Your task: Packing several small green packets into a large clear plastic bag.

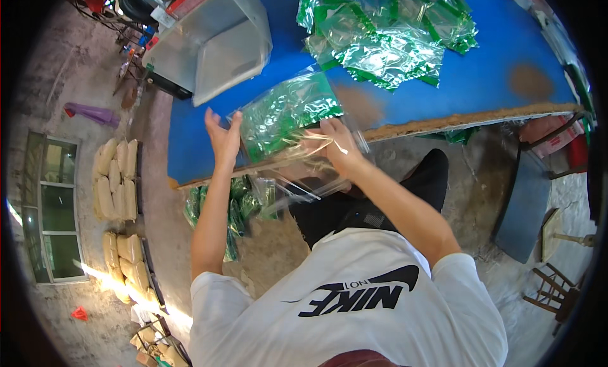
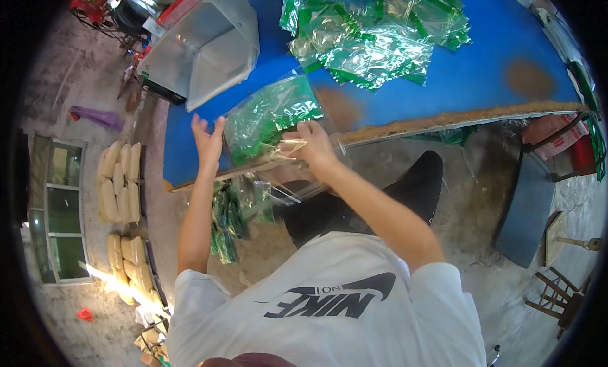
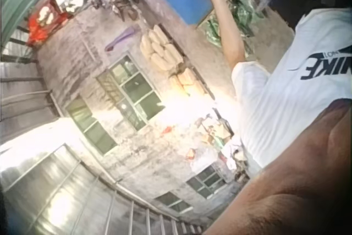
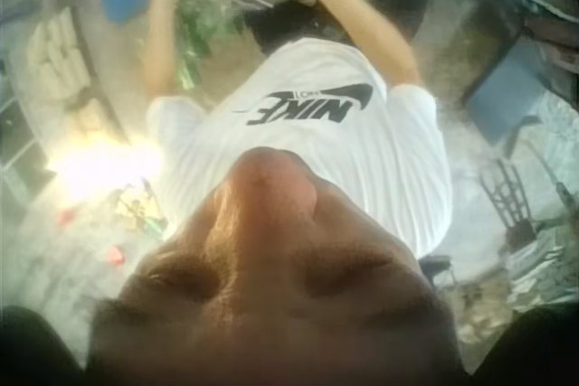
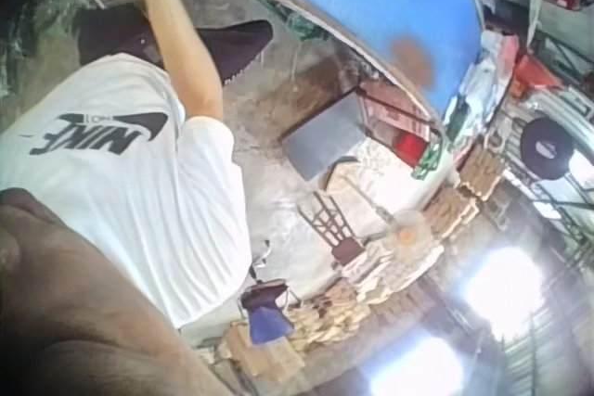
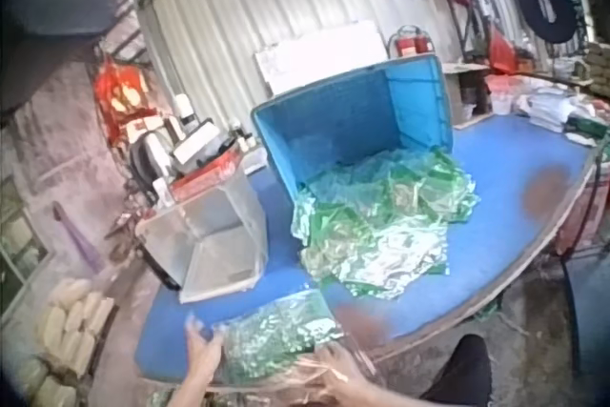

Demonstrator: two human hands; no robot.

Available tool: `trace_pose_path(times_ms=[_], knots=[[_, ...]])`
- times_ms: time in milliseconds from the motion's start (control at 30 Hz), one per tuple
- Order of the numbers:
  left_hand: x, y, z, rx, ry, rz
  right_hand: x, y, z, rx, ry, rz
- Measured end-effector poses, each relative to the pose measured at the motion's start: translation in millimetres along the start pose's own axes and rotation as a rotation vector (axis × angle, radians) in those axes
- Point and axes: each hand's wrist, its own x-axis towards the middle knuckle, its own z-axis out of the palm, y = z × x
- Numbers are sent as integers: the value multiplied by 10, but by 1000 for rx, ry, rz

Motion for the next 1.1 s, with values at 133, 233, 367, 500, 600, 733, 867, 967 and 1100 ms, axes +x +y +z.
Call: trace_pose_path(times_ms=[133, 233, 367, 500, 600, 733, 867, 967, 1100], knots=[[-163, 269, 155, 408, -258, 669, -390, 324, 178, 63, -39, -139], [-271, 193, 645, 827, -442, 881, -334, 392, 139, 64, -13, -180], [-273, -51, 850, 740, -485, 848, -516, 620, 143, -53, -29, -137], [-339, -73, 758, 881, -329, 820, -1051, 113, 287, -547, -668, 166], [-552, -59, 665, 1017, -200, 707, -594, -671, 34, -978, -216, -444], [-434, -330, 383, 1005, -117, 486, 586, -1597, -778, -1543, 434, -959], [98, -565, -91, 1085, -151, 372, 797, -1359, -1355, -2009, 454, -804], [584, -841, -670, 1081, -212, 471, 507, -1371, -1344, -2025, 251, -800], [392, -396, -585, 1161, -1, 785, 168, -1466, -1280, -2034, 260, -989]])
